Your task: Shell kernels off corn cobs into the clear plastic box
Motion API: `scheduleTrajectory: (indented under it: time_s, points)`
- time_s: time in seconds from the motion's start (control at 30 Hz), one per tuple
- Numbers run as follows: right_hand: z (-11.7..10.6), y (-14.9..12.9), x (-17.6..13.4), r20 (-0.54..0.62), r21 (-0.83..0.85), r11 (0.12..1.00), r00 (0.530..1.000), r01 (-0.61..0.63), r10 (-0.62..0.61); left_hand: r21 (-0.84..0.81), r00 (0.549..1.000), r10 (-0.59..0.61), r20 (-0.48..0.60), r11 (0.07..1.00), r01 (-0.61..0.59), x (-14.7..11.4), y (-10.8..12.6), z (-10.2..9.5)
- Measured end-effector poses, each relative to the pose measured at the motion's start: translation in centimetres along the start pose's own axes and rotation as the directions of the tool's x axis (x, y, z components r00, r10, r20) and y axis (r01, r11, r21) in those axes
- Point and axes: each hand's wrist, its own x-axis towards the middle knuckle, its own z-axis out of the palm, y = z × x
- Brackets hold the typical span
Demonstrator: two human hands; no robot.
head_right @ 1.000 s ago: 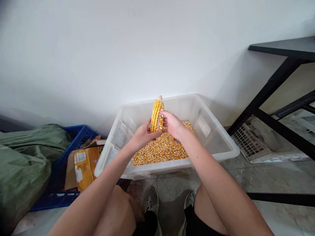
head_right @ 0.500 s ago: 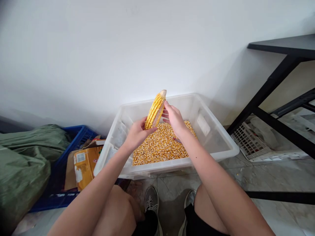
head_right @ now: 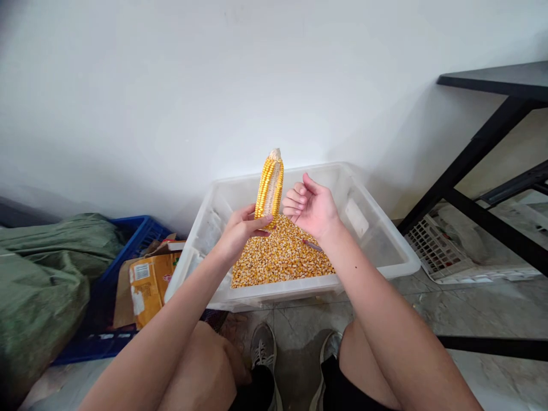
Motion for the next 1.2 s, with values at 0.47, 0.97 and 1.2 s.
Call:
scheduleTrajectory:
  time_s: [0.47, 0.97, 1.2]
  points:
    - [0.0, 0.2, 0.1, 0.091, -0.050, 0.999, 0.996, -0.018, 0.023, -0.028, 1.000, 0.011, 0.023, 1.000, -0.010, -0.1, 0.1, 0.2]
    - [-0.2, 0.6, 0.5, -0.186, -0.338, 0.941, 0.978, 0.022, -0.090, -0.078, 0.996, 0.042, 0.083, 0.996, -0.036, -0.3, 0.3, 0.2]
    - [0.7, 2.6, 0.7, -0.071, -0.402, 0.915, 0.995, 0.039, -0.074, -0.066, 0.987, 0.030, 0.157, 0.998, -0.019, -0.3, 0.3, 0.4]
